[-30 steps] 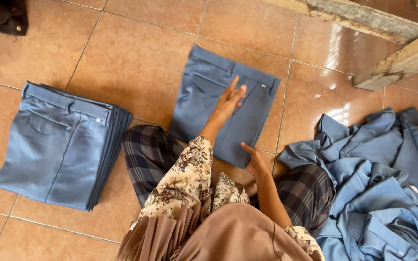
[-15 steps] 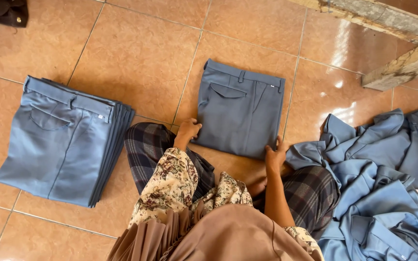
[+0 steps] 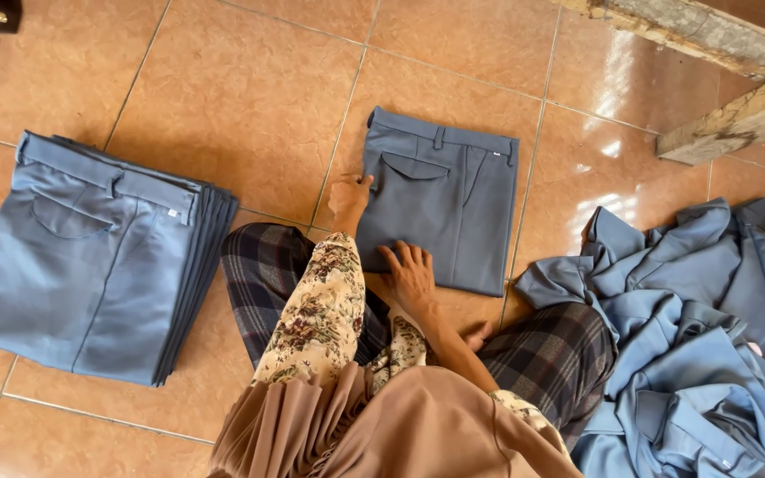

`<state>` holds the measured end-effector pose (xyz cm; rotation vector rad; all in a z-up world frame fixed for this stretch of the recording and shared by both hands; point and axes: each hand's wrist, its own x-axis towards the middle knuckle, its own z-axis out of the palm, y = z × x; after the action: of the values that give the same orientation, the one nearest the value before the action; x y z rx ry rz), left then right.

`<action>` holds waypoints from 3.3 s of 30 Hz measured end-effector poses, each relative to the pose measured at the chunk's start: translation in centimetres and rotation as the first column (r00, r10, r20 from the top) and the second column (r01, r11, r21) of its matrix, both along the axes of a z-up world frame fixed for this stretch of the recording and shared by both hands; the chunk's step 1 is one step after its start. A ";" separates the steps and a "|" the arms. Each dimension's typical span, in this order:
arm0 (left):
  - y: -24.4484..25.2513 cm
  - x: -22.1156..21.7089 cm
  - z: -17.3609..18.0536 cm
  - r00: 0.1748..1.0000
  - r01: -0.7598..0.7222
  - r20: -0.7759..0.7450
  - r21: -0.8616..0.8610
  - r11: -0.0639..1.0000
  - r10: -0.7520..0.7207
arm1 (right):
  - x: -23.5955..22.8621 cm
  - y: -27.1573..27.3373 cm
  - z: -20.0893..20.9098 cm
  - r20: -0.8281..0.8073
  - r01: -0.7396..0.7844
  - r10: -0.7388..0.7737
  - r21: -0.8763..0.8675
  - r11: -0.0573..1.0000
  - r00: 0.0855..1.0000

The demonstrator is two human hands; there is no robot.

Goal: Folding blue trousers and stacking them neatly on the floor.

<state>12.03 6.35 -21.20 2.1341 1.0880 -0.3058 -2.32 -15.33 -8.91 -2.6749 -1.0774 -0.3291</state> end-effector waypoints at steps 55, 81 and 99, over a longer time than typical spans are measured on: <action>5.6 -7.4 -7.7 0.993 0.045 -0.098 -0.209 0.977 -0.066 | 5.2 -18.8 -3.0 -1.000 0.910 0.004 -0.007 0.415 -0.009; -19.4 -17.2 8.1 0.573 0.625 0.441 0.309 0.716 -0.691 | 13.1 -14.8 -4.5 -0.730 0.896 -0.647 -0.109 0.430 0.221; -18.4 -18.7 6.8 0.627 -0.310 -0.025 -0.925 0.219 0.779 | 3.4 -11.2 -4.6 -0.917 0.962 0.394 0.059 0.266 -0.053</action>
<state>-6.63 -12.08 -14.43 0.6578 1.0061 0.0401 1.08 -26.52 -13.47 -1.1908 0.5639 0.7022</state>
